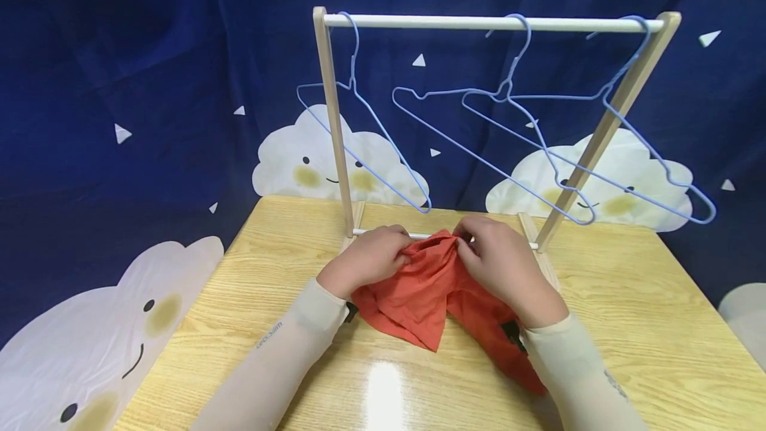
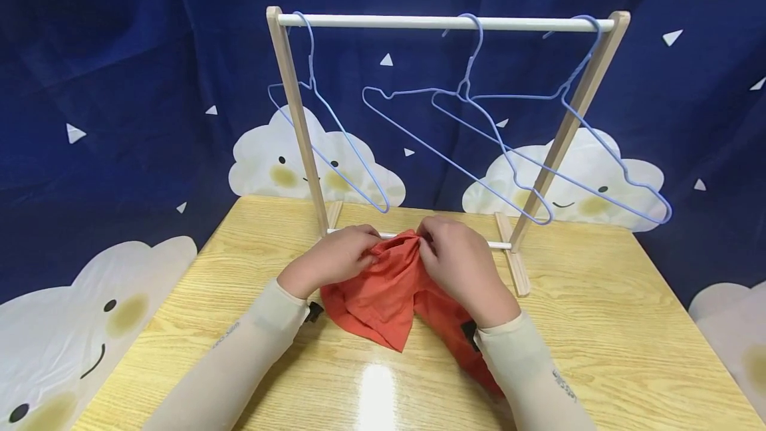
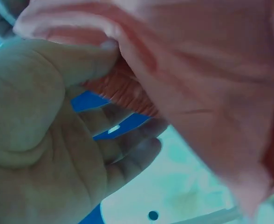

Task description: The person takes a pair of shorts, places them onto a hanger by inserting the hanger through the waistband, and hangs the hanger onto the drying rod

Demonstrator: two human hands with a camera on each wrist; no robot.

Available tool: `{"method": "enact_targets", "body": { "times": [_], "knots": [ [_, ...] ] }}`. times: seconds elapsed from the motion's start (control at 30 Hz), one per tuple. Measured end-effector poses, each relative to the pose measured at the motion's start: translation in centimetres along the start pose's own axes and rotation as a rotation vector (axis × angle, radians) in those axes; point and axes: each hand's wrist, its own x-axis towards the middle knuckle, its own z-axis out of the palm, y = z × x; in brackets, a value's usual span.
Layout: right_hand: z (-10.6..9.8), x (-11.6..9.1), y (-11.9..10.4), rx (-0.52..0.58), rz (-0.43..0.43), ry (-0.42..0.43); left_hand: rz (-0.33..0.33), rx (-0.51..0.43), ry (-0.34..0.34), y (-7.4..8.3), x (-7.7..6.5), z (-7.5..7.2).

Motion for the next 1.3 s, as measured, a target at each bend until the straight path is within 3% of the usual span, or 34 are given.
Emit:
{"method": "enact_targets", "body": {
  "times": [0.13,0.27,0.63,0.83,1.07,1.3],
  "knots": [
    [-0.4,-0.1,0.4,-0.018,0.017,-0.037,-0.019,-0.028,-0.034,0.0,-0.6,-1.2],
    [-0.6,-0.1,0.4,-0.023,0.035,-0.079,-0.029,0.001,-0.049,0.0,-1.1,-2.1],
    [-1.6,-0.4,0.7,0.004,0.054,-0.191,-0.007,-0.024,-0.077,0.2,-2.0,-4.0],
    [-2.0,-0.6,0.8,0.009,0.058,-0.241,0.032,-0.086,-0.058,0.3,-2.4,-4.8],
    [-2.1,-0.8,0.8,0.041,0.046,-0.285,0.033,-0.178,-0.017,0.3,-2.7,-5.6],
    [-2.3,-1.0,0.7,0.048,0.022,-0.342,0.075,-0.123,0.039,0.6,-2.8,-6.0]
  ]
}}
